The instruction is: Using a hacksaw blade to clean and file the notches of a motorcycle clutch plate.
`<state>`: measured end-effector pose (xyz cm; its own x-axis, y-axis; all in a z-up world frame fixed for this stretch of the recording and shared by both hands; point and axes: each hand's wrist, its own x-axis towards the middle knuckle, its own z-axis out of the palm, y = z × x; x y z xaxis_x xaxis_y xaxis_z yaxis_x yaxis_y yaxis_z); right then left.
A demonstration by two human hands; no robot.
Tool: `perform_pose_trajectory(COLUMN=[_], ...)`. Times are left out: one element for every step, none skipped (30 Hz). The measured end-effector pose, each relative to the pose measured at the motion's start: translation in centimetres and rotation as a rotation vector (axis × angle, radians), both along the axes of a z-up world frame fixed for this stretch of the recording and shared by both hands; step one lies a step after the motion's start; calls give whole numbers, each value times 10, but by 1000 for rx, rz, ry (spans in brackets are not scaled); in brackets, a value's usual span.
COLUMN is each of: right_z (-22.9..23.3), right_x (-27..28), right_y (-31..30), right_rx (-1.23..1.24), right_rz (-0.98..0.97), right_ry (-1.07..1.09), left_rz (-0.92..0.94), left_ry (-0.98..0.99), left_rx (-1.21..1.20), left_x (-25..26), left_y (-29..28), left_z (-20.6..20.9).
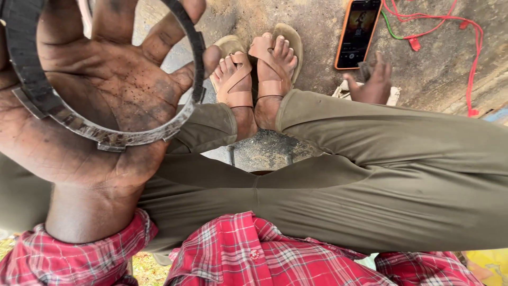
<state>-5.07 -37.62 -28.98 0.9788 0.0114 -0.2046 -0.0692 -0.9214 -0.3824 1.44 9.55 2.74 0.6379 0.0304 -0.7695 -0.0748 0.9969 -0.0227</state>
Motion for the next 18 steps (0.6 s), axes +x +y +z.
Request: perform_pose_trajectory(right_z=[5, -2, -11, -20, -23, -26, -31, -32, -32, -33, -33, -33, -32, -31, -30, -27, -26, -23], right_x=[5, 3, 4, 5, 7, 10, 14, 19, 23, 26, 36, 47, 56, 69, 81, 93, 101, 109], right_y=[5, 0, -2, -3, -4, -5, -5, -3, -1, 0, 8, 14, 18, 27, 34, 41, 35, 30], right_rx=[-9, -17, -48, -78, -76, -73, -68, -64, -50, -35, -32, -42, -56, -57, -3, 50, 48, 17], right_rz=[-38, -36, -19, -2, 3, 19, 39, 48, 57, 67, 79, 156, 228, 236, 178, 119, 111, 173], right_ry=[20, 21, 47, 73, 73, 66, 58, 57, 59, 60, 66, -21, -109, -104, -40, 25, 21, -131], left_rz=[-9, -6, -1, 3, 8, -18, -41, -32, 83, 199, 211, 148, 81, 88, 197, 306, 298, 228], left_ry=[0, 1, 60, 120, 120, 82, 43, 43, 55, 67, 72, 75, 76, 81, 79, 78, 75, 42], left_rx=[-8, -16, 32, 80, 83, 61, 43, 47, 12, -23, -19, -37, -61, -62, -155, -247, -250, -228], left_x=[1, 4, 7, 10, 9, 7, 6, 7, 7, 7, 7, 7, 8, 6, 4, 3, 2, 2], left_y=[-2, -3, -3, -3, -1, 2, 6, 7, 8, 8, 9, 10, 10, 8, 7, 4, 4, 4], left_z=[-1, 0, 2, 5, 3, 1, -1, -2, -3, -5, -5, -5, -6, -12, -19, -24, -24, -23])
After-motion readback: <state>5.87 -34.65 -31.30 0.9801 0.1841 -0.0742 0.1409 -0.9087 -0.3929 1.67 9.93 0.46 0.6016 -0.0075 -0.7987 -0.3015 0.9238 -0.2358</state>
